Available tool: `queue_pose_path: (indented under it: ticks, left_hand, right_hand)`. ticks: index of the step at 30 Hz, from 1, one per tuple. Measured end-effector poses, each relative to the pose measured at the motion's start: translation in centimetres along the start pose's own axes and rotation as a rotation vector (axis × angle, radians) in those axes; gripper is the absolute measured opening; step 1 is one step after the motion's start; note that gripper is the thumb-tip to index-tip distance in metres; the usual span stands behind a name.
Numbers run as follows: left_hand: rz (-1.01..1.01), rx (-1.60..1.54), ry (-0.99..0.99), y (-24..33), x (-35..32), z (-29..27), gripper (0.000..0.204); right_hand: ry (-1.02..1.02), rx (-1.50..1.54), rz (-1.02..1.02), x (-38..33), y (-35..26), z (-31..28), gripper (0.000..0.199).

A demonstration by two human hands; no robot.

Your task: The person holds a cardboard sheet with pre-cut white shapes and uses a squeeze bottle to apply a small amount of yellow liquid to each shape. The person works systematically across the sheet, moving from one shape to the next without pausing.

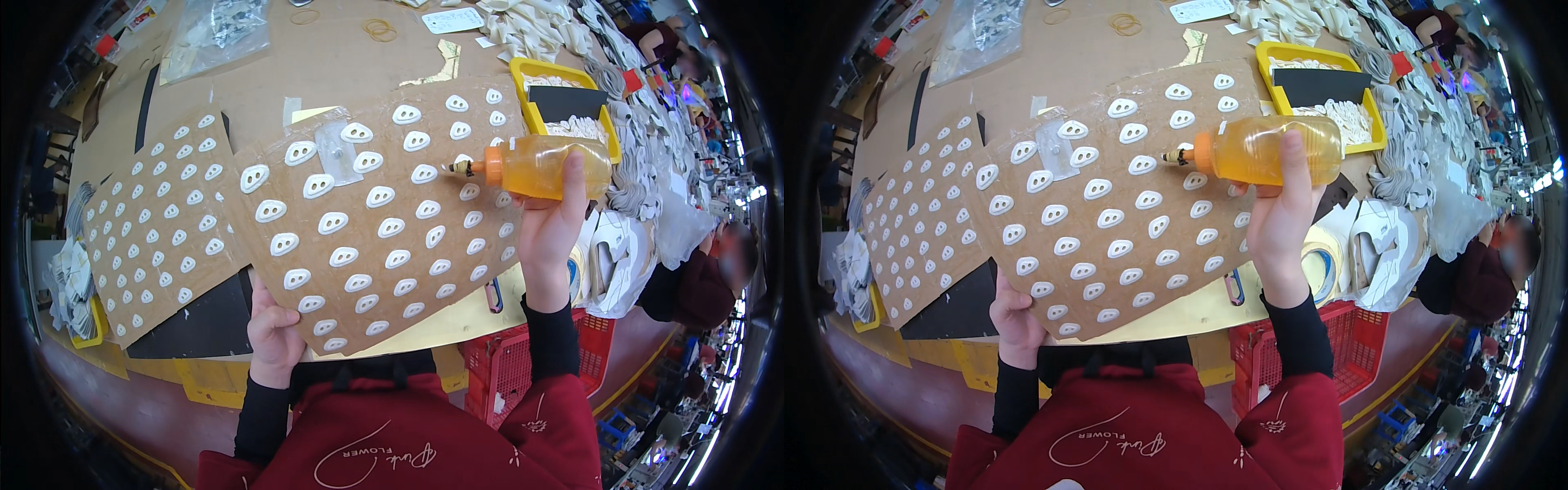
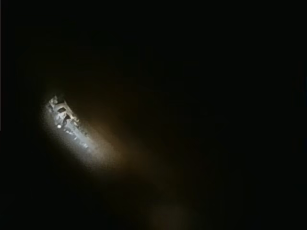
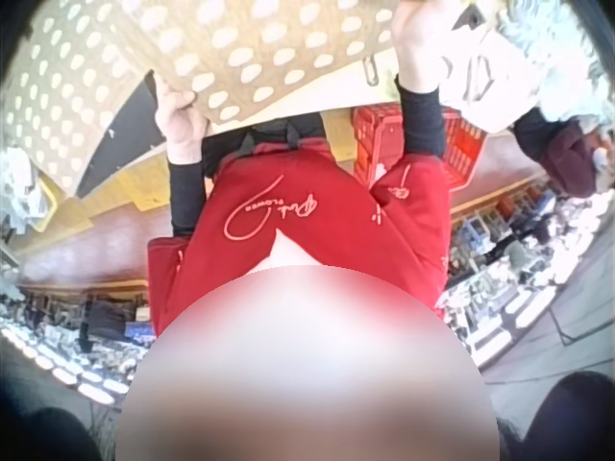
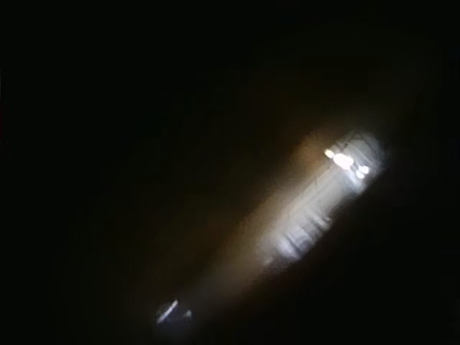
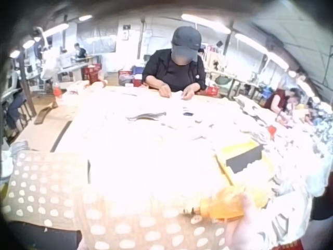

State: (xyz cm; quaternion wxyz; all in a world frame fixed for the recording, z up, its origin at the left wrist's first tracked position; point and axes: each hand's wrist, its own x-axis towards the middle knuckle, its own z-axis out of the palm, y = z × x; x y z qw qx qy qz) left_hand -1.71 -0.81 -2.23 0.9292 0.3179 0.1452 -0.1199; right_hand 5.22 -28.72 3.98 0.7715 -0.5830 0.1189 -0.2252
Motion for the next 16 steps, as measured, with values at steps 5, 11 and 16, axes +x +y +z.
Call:
queue_pose_path:
  ticks: [5,11,16]
  left_hand:
    - [0.005,-0.009,-0.002,-0.12,-0.04,-0.14,0.076]
    - [-0.001,0.002,-0.011,-0.08,-0.02,-0.36,0.076]
    - [-0.003,-0.004,-0.012,-0.08,-0.08,-0.4,0.077]
  right_hand:
    - [-0.024,0.037,-0.056,-0.13,0.6,0.23,0.025]
    - [-0.014,0.004,-0.086,-0.28,0.6,0.75,0.025]
    - [-0.035,-0.038,-0.158,-0.64,0.56,0.98,0.027]
